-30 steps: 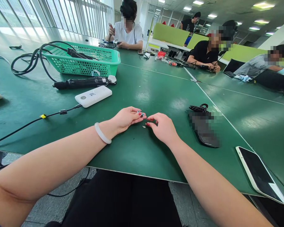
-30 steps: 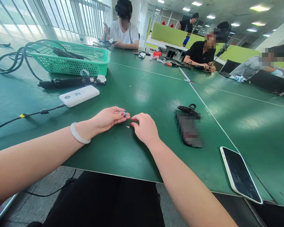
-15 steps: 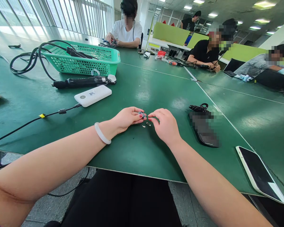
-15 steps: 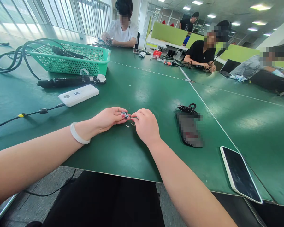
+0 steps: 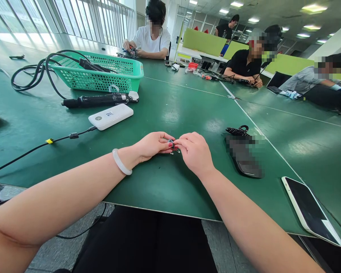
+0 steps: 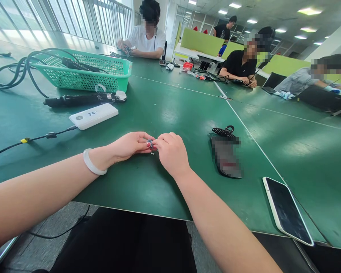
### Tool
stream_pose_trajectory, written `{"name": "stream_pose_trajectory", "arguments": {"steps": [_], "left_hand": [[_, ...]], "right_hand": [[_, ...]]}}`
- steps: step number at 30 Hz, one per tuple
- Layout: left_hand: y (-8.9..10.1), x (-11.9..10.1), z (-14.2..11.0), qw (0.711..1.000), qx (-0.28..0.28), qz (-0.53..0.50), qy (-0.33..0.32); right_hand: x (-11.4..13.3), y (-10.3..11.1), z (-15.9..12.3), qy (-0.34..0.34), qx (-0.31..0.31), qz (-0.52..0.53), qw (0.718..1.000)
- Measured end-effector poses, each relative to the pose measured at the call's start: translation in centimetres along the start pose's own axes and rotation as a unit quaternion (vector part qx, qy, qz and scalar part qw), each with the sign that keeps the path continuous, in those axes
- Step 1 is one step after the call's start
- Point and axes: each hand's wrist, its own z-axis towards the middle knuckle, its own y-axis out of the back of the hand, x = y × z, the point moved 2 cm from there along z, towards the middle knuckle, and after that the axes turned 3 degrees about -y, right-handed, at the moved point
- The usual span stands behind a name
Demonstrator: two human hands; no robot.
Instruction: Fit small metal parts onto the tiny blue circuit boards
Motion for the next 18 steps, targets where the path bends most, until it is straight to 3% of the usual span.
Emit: {"name": "stream_pose_trajectory", "arguments": {"steps": [10, 14, 18], "left_hand": [[0.3, 0.2, 0.0, 0.998, 0.049, -0.031, 0.006], [0.3, -0.3, -0.1, 0.998, -0.008, -0.059, -0.001], [0.4, -0.9, -0.2, 0.993, -0.09, -0.078, -0.025]], "right_hand": [[-0.4, 0.2, 0.0, -0.113, 0.009, 0.157, 0.981], [-1.0, 0.7, 0.0, -0.16, 0.009, 0.177, 0.971], [-0.8, 0.0, -0.2, -0.136, 0.114, 0.122, 0.976]]}}
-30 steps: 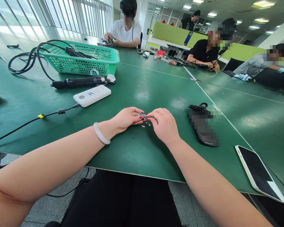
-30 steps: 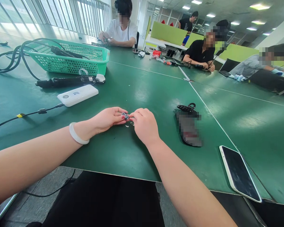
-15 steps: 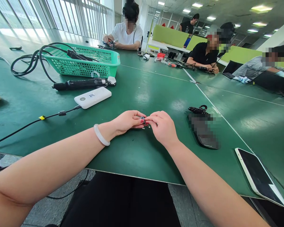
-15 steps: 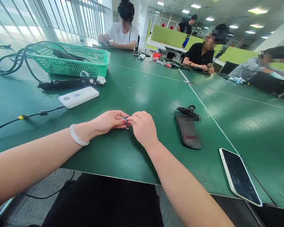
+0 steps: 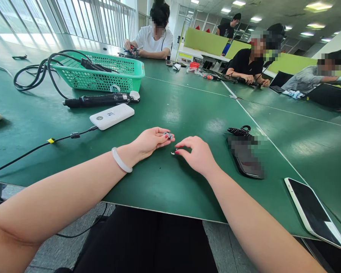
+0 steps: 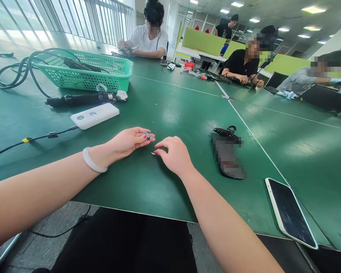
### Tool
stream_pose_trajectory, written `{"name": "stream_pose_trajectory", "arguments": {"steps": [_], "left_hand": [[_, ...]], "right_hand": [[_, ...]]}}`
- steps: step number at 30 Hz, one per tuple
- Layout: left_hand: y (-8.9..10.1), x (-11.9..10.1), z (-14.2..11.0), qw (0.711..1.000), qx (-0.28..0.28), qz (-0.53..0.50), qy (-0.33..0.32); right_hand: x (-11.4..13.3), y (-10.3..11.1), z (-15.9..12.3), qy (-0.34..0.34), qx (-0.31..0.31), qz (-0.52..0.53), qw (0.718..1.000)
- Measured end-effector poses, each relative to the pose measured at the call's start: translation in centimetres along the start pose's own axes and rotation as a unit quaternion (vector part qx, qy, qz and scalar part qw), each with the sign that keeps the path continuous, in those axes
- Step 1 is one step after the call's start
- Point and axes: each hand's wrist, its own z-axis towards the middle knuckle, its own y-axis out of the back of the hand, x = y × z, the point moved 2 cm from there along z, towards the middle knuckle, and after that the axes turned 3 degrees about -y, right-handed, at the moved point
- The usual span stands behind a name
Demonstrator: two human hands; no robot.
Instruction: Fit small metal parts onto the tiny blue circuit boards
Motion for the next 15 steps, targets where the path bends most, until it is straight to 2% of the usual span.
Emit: {"name": "stream_pose_trajectory", "arguments": {"steps": [3, 7, 10, 12, 15], "left_hand": [[0.1, 0.0, 0.1, 1.0, -0.011, 0.006, -0.003], [0.2, 0.4, 0.2, 0.999, 0.008, 0.035, 0.004], [0.1, 0.5, 0.1, 0.998, 0.025, 0.065, 0.004], [0.0, 0.5, -0.1, 0.996, 0.045, 0.078, 0.005], [-0.4, 0.7, -0.3, 0.993, 0.085, 0.079, 0.011]], "right_hand": [[0.5, -1.1, 0.0, 0.039, 0.068, -0.054, 0.995], [0.7, -1.4, 0.2, 0.03, 0.075, -0.08, 0.994], [0.1, -0.4, 0.3, -0.044, 0.009, 0.029, 0.999], [-0.3, 0.2, 0.3, -0.1, -0.031, 0.13, 0.986], [-0.3, 0.2, 0.4, -0.131, -0.033, 0.218, 0.967]]}}
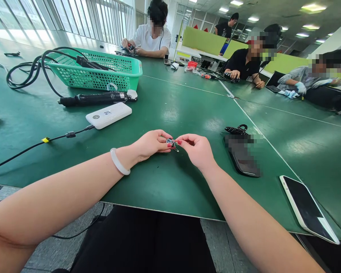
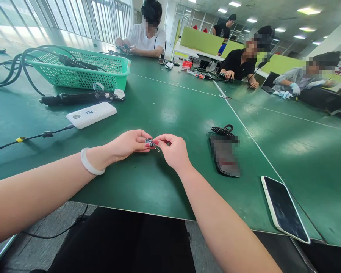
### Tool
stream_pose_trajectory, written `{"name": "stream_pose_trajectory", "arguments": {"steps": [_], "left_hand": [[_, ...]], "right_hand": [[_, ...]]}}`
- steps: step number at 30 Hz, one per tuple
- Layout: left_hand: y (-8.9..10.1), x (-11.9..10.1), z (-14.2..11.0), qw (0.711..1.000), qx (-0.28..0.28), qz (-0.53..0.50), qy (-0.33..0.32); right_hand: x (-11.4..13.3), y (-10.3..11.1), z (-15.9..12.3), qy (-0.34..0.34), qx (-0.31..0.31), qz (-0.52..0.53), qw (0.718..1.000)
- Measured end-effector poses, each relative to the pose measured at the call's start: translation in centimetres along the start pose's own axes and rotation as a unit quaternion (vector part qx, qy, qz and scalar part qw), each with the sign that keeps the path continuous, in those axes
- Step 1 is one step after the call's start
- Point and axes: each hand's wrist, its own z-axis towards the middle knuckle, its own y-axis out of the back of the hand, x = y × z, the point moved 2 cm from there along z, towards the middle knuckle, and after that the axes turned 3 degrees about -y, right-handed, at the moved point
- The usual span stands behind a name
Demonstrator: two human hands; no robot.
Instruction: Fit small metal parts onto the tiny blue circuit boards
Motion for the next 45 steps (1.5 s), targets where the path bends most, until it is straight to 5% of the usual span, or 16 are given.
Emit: {"name": "stream_pose_trajectory", "arguments": {"steps": [13, 20, 27, 45], "left_hand": [[-0.3, 0.2, -0.1, 0.999, 0.039, -0.033, 0.018], [0.2, -0.1, 0.2, 0.998, -0.032, -0.05, 0.018], [0.2, 0.3, 0.3, 1.0, -0.005, -0.025, -0.008], [0.0, 0.4, 0.3, 1.0, 0.01, 0.011, -0.012]], "right_hand": [[0.8, -0.6, -0.4, 0.1, -0.051, -0.045, 0.993], [-0.8, 0.9, 0.1, 0.021, -0.004, -0.154, 0.988], [1.0, -0.5, -1.0, 0.188, 0.007, -0.191, 0.963], [0.9, -0.7, -1.2, 0.269, -0.016, -0.313, 0.911]]}}
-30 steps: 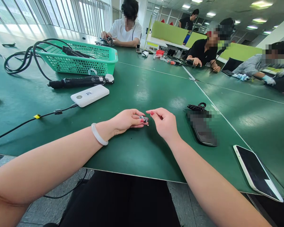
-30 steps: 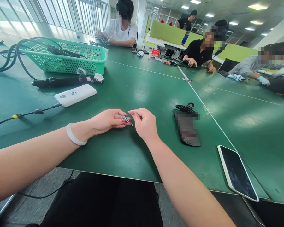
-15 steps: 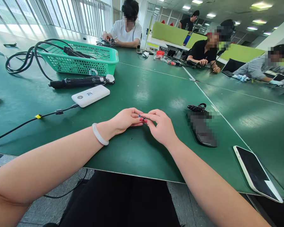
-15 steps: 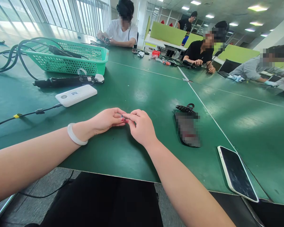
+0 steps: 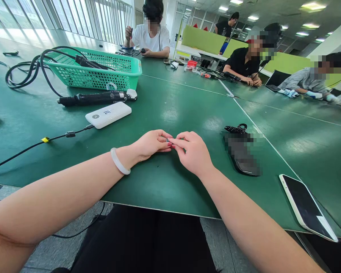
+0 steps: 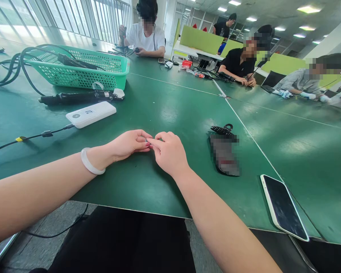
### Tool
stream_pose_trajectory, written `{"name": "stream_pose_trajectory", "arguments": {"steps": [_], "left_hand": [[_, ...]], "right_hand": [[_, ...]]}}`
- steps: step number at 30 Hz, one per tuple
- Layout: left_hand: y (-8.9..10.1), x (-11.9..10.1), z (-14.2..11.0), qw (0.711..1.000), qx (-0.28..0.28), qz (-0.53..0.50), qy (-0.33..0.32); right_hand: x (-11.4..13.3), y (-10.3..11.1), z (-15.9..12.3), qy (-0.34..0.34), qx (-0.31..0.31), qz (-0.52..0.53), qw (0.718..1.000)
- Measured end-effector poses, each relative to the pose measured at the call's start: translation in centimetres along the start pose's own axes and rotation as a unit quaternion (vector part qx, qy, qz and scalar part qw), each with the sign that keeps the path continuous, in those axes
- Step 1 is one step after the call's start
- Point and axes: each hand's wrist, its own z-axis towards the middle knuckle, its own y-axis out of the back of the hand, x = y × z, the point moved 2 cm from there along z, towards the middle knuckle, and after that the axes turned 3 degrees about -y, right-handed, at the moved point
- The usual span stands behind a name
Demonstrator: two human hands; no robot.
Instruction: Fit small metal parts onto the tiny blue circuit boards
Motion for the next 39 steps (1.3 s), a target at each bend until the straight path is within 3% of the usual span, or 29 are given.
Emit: {"name": "stream_pose_trajectory", "arguments": {"steps": [20, 31, 39], "left_hand": [[0.2, 0.1, 0.0, 1.0, 0.01, -0.015, -0.004], [0.1, -0.7, -0.3, 0.996, -0.031, -0.082, 0.029], [0.0, -1.0, -0.3, 0.991, -0.016, -0.131, 0.019]], "right_hand": [[0.1, 0.2, 0.1, -0.011, -0.011, 0.033, 0.999], [0.3, 0.6, -0.1, -0.028, -0.081, 0.06, 0.995], [0.5, -0.8, -0.2, -0.039, -0.034, 0.027, 0.998]]}}
